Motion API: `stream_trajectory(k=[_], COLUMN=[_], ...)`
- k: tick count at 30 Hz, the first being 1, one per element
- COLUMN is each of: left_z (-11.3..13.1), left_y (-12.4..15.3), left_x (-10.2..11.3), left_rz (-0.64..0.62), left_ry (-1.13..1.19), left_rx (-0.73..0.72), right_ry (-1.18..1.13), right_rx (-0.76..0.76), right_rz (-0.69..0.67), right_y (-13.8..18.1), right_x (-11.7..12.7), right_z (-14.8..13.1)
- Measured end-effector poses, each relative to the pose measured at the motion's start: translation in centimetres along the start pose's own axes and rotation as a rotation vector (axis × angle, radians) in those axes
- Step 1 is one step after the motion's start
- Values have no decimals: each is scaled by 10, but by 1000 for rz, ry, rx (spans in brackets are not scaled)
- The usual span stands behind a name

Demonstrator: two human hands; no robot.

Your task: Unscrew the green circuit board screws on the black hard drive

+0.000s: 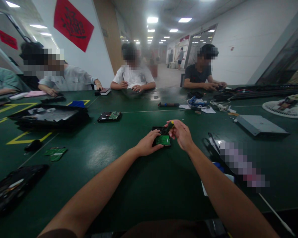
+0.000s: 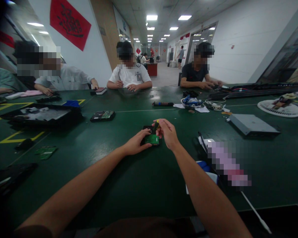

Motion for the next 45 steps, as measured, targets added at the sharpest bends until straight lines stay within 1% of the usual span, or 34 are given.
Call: stream_trajectory(k=[7,10,15,21,24,28,31,35,38,45], left_z=[1,1,0,2,2,3,2,1,0,-1], left_y=[0,0,-1,0,1,1,0,1,1,1], left_x=[1,1,0,1,2,3,2,1,1,-1], left_rz=[14,12,2,9,7,6,9,14,18,6], left_ry=[6,3,-2,-9,-6,4,0,-4,0,0], left_rx=[-4,-6,-3,-7,3,3,-5,-10,-7,-7], right_ry=[101,78,-5,89,101,73,41,77,89,-11], right_rx=[24,13,2,35,33,9,26,53,43,13], right_rz=[20,31,4,-9,6,19,11,12,12,-27], right_y=[0,1,1,-1,-1,0,0,0,2,2], right_x=[2,1,0,1,2,2,1,0,-1,-3], right_z=[-2,0,-1,-4,-3,-1,-4,-8,-8,-2])
Point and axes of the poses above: each hand's wrist, its own y-axis away from the middle knuckle, its own x-axis out of the back of the hand, z = x × y, the point moved 9 cm from there along -y, towards the middle knuckle, and after that the axes turned 1 degree about z, right-handed, at the moved point
